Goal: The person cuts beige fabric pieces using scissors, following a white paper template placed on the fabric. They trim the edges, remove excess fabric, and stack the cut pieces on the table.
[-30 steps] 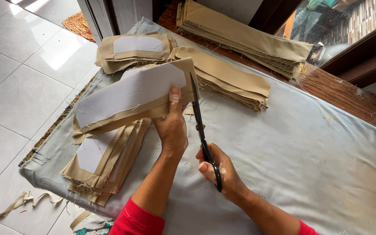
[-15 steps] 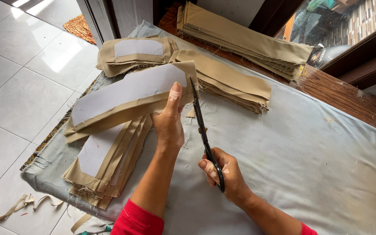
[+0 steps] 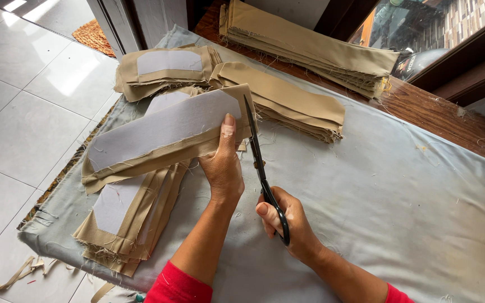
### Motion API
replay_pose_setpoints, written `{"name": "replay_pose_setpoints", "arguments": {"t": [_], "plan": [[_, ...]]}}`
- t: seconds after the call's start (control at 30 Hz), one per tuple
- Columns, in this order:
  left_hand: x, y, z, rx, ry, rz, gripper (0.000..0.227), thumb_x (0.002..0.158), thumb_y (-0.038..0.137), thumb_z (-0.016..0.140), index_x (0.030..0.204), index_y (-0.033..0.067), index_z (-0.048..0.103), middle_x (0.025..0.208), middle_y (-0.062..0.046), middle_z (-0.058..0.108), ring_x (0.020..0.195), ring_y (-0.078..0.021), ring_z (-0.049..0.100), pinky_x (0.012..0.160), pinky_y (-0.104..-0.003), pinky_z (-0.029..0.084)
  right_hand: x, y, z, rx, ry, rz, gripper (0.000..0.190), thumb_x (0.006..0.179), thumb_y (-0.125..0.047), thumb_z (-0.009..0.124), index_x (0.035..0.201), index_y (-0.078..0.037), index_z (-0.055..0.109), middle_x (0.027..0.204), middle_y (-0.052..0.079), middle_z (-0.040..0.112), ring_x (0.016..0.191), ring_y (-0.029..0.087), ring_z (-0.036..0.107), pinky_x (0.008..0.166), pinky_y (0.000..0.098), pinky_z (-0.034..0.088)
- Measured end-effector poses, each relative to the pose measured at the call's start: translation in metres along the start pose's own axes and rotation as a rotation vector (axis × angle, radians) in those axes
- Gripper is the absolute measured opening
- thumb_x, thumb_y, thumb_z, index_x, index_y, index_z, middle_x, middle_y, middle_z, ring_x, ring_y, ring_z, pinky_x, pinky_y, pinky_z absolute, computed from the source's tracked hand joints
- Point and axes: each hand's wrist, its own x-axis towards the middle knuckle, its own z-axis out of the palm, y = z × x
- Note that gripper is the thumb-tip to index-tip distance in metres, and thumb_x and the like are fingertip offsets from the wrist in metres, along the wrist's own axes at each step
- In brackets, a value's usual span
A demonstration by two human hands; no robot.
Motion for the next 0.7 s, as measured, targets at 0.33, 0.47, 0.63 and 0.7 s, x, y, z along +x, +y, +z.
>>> {"name": "replay_pose_setpoints", "arguments": {"t": [0.33,0.47,0.63,0.7], "plan": [[0.004,-0.004,-0.006,0.039,0.017,-0.056,0.039,0.084,0.020,0.077,0.122,0.0140,0.068,0.115,0.000,0.072,0.106,-0.0129,0.067,0.088,-0.036,0.058,-0.001,0.007,0.000,-0.003,0.061,0.028,0.030,0.094,-0.025,0.070,0.079,-0.004,0.053,0.048,0.003,0.044,0.037,0.012,0.040,0.039,0.0282,0.034],[0.005,-0.001,-0.008,0.052,0.014,-0.068,0.039,0.084,0.021,0.078,0.121,0.0149,0.067,0.114,0.001,0.072,0.106,-0.0135,0.067,0.089,-0.038,0.057,-0.001,0.012,0.001,0.062,0.102,0.061,0.034,0.092,-0.021,0.073,0.075,-0.003,0.050,0.049,0.003,0.040,0.035,0.011,0.035,0.033,0.0278,0.030],[0.003,-0.003,-0.008,0.019,0.001,-0.069,0.042,0.084,0.018,0.078,0.124,0.0126,0.067,0.115,-0.001,0.072,0.105,-0.0139,0.067,0.087,-0.036,0.059,-0.002,0.005,0.001,0.065,0.069,0.067,0.035,0.091,-0.028,0.072,0.077,-0.003,0.051,0.047,0.004,0.043,0.037,0.013,0.037,0.037,0.0285,0.034],[0.001,-0.005,-0.009,0.023,0.003,-0.076,0.045,0.084,0.018,0.077,0.127,0.0112,0.066,0.117,-0.003,0.072,0.105,-0.0147,0.067,0.086,-0.036,0.060,-0.002,0.005,0.000,0.062,0.051,0.046,0.039,0.090,-0.034,0.072,0.077,-0.004,0.050,0.047,0.004,0.043,0.038,0.014,0.038,0.040,0.0286,0.034]]}}
